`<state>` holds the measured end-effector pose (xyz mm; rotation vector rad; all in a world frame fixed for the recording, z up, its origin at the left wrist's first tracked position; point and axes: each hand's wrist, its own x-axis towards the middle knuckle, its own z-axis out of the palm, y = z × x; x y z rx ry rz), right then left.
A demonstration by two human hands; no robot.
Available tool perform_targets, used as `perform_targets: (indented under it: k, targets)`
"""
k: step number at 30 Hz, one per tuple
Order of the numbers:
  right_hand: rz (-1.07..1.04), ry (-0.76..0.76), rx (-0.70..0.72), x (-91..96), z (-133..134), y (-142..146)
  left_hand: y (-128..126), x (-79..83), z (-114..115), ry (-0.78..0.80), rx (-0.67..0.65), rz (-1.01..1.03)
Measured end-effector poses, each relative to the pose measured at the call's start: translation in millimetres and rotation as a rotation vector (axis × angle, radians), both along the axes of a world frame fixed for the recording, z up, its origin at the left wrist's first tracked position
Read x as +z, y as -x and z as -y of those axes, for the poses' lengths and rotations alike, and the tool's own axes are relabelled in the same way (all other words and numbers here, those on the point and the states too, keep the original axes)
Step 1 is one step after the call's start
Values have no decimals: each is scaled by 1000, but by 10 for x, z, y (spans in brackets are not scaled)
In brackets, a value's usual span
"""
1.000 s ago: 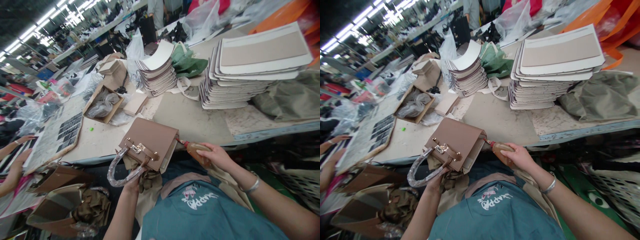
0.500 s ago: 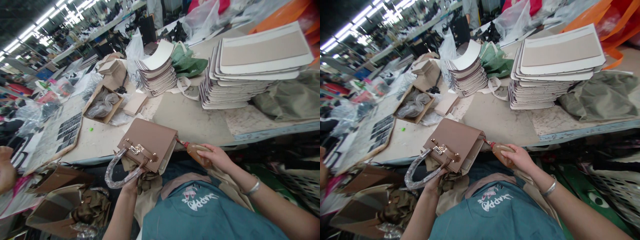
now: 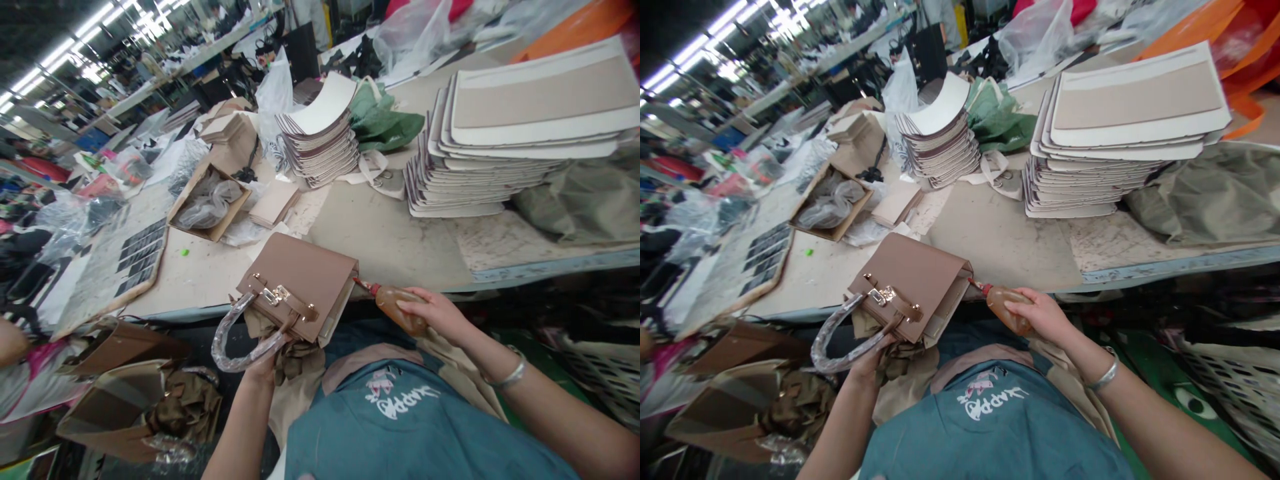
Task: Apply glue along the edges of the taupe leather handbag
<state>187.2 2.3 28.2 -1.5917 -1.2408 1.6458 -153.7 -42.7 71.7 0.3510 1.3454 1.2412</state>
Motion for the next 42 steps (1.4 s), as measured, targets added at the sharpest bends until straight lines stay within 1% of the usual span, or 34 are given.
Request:
perform_targets:
  k: [2, 6, 8, 11, 13, 19, 21, 23, 25, 27, 30, 33, 35, 37, 39, 42]
  targets:
    - [-2, 20, 42, 20, 11, 5, 10, -6, 6, -4, -12, 5]
    - [-83, 80, 203, 95, 133, 66, 17, -10, 20, 36, -41, 8]
    - [-136, 100, 210, 115, 190, 106, -6, 15, 14, 58, -29, 8]
    - [-156, 123, 145, 106, 234, 158, -51, 66, -4, 86, -30, 23]
    - [-170, 153, 147, 98, 257, 186, -61, 74, -10, 90, -43, 25]
    - [-286, 216, 367, 165, 386, 286, 8, -71, 21, 30, -20, 46]
    - [-297, 219, 386, 188, 402, 314, 13, -87, 33, 35, -25, 67]
    - [-279, 179, 376, 201, 383, 324, 6, -54, 38, 45, -33, 77]
    - [-230, 133, 347, 208, 330, 308, 0, 25, 36, 57, -40, 74]
    - [-148, 82, 300, 210, 256, 266, 6, 147, 28, 50, -38, 65]
    - [-3, 14, 228, 195, 124, 179, 36, 400, 0, 50, -44, 66]
    - [90, -23, 207, 171, 0, 127, 58, 695, -57, 171, -85, 81]
    - [103, -38, 218, 162, -60, 134, 46, 878, -120, 239, -98, 58]
    - [92, -48, 228, 156, -94, 161, 10, 1028, -209, 266, -109, 42]
    - [62, -33, 231, 139, -106, 184, -40, 1141, -324, 281, -142, 51]
    - [11, 3, 237, 80, -105, 183, -127, 1246, -542, 285, -215, 72]
